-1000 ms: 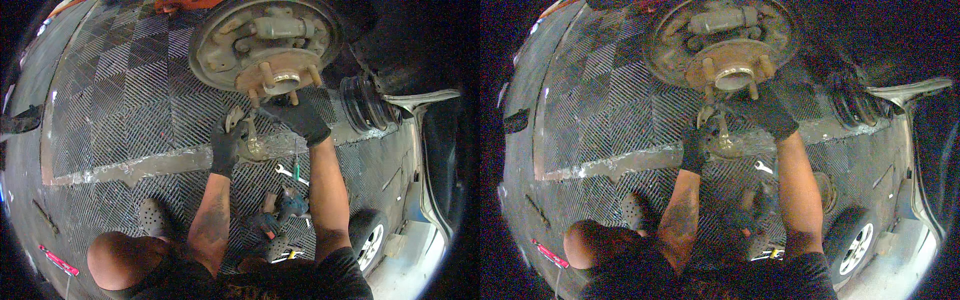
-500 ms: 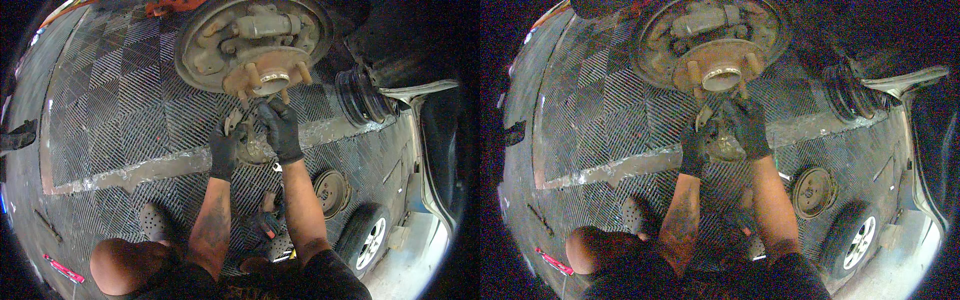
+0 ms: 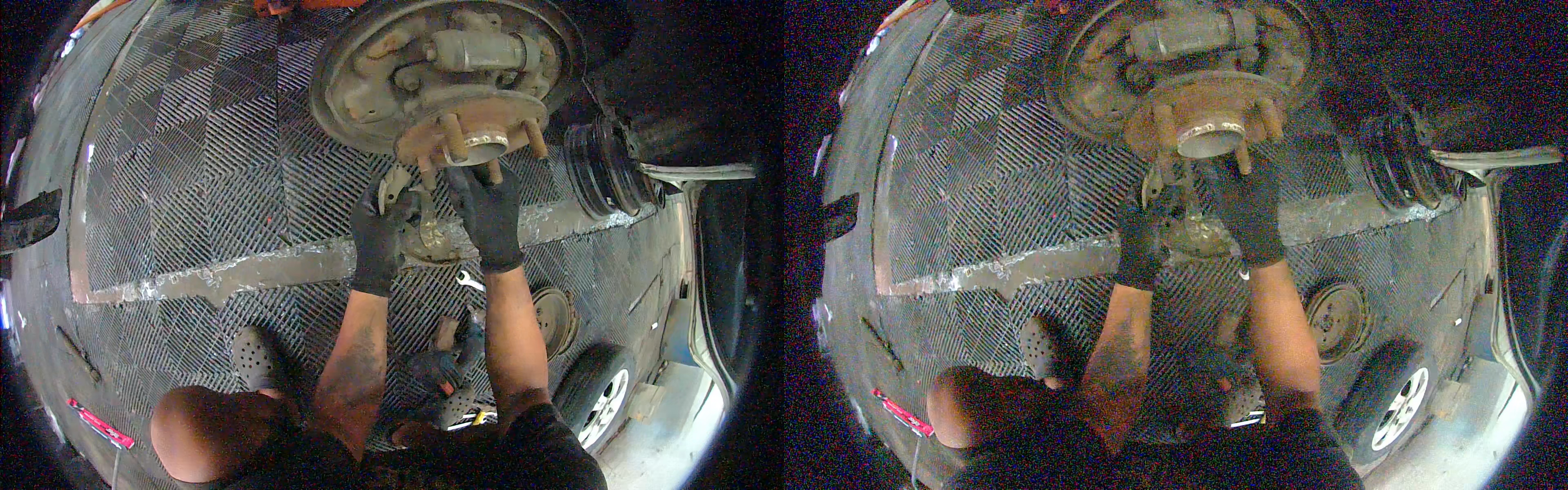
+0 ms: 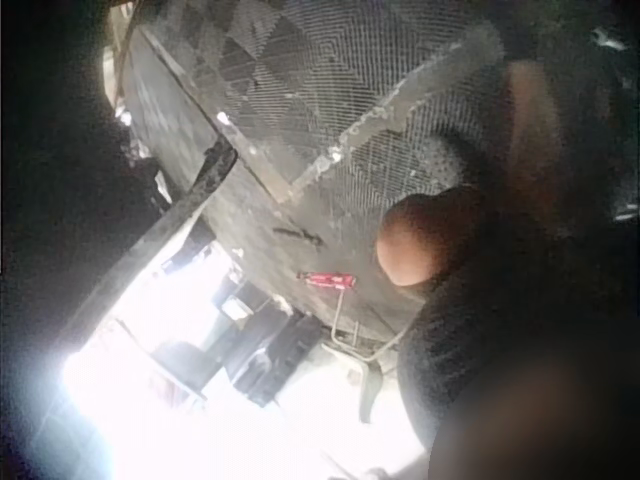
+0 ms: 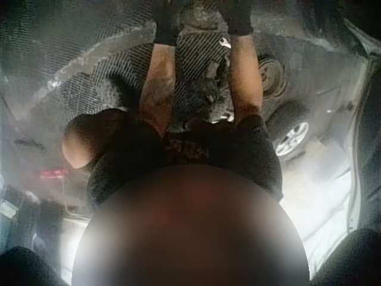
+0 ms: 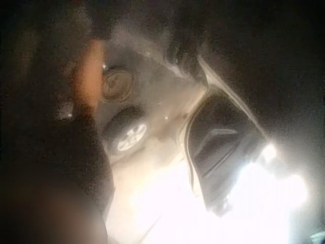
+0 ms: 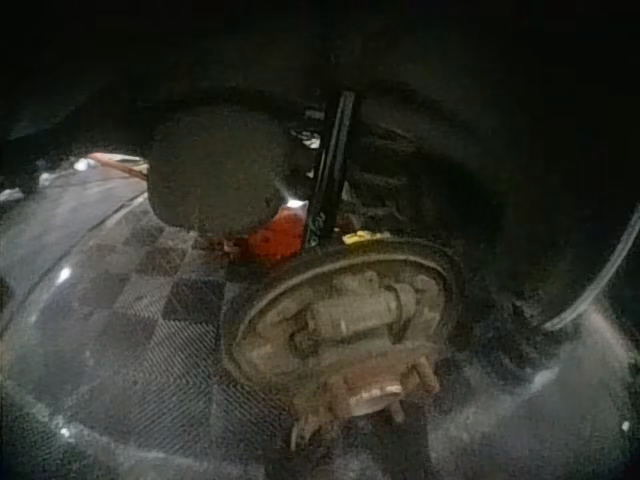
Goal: The person uses a torque wrench to tighten bolts on the rear brake assembly of a white car. They then remove the brake drum and install new brake shoes, securing them with springs and adjusting components.
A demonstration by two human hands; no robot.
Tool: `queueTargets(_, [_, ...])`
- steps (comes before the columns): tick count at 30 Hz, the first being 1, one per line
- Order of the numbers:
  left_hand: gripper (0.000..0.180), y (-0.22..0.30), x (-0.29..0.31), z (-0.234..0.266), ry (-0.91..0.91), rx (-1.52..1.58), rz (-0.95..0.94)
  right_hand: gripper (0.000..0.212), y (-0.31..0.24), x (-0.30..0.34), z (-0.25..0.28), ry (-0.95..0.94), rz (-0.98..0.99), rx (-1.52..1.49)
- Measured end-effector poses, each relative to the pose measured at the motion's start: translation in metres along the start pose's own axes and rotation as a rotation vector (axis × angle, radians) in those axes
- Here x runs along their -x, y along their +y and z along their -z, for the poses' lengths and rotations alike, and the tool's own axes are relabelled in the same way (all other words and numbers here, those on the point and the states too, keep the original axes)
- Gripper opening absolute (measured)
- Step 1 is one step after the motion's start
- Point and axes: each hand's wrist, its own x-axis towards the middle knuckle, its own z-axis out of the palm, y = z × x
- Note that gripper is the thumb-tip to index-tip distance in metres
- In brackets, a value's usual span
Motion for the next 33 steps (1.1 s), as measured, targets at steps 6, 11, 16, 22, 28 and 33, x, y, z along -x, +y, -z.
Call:
queueTargets(6, [0.036,0.004,0.004,-0.017,0.131,0.121,-0.129,0.017,-0.025,0.000,0.009,-0.120,-0.240,-0.081])
queueTargets(11, [0.031,0.009,0.015,-0.043,0.267,0.109,-0.241,0.017,-0.044,0.002,0.003,-0.059,-0.295,-0.245])
queueTargets(16, [0.036,0.022,0.032,-0.059,0.425,-0.271,-0.344,0.017,-0.054,0.008,0.009,-0.105,-0.278,-0.197])
queueTargets(22, [0.040,0.032,0.042,-0.054,0.487,-0.541,-0.574,0.030,-0.052,0.007,0.015,-0.231,0.240,0.330])
queueTargets(28, [0.034,0.036,0.041,-0.053,0.372,-0.314,-0.555,0.012,-0.040,0.010,0.003,-0.250,-0.187,-0.194])
queueTargets(33, [0.022,0.044,0.032,-0.053,0.179,-0.137,-0.287,0.012,-0.046,0.008,0.004,-0.261,-0.306,-0.182])
